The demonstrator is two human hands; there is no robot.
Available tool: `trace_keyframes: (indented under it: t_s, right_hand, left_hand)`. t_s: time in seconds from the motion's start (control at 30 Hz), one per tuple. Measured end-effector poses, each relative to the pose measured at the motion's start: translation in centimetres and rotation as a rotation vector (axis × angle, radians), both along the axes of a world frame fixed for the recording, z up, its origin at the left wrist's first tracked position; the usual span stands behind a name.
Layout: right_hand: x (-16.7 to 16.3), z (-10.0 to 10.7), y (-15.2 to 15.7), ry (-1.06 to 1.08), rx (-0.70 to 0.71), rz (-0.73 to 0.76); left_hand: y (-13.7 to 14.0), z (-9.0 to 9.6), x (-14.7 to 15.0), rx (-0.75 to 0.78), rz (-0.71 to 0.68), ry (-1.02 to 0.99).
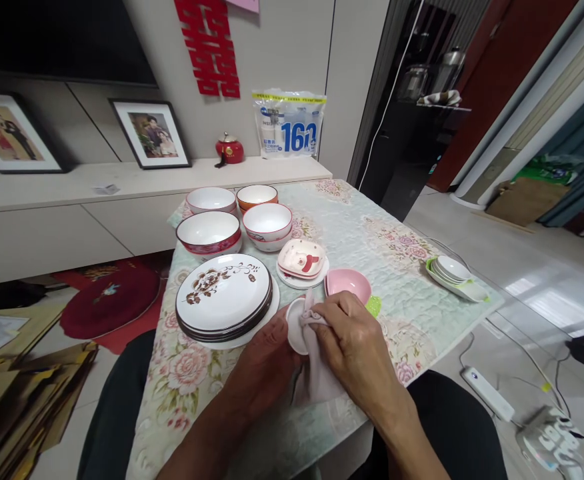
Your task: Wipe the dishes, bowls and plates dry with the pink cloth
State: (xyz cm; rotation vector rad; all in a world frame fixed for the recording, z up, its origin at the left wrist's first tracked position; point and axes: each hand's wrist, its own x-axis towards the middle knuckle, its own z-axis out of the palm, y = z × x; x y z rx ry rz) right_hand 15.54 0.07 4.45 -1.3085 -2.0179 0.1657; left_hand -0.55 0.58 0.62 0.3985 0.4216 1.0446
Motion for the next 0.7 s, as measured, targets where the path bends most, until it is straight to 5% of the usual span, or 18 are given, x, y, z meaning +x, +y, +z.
trace_keyframes:
  t_s: [0.27,0.43,0.57,0.7]
  right_hand:
    - [-2.6,-2.2,0.7,0.146,0.076,-0.117]
    - [-2.2,-1.4,0.6,0.322,-0.13,0.073]
    - [-0.9,-0.6,0.8,0.225,-0.227,0.315]
    - [-0.6,-1.3,1.1,0.087,-0.149,0.173]
  left_hand:
    - [-0.1,-0.4,0.1,0.049,-0.047,-0.009]
    - [-0.1,-0.5,0.0,0.025,-0.029,-0.051]
    - [-0.1,-0.9,0.0,-0.004,-0.01,-0.039]
    - [-0.2,-1.1,0.2,0.037,-0.014,-0.01]
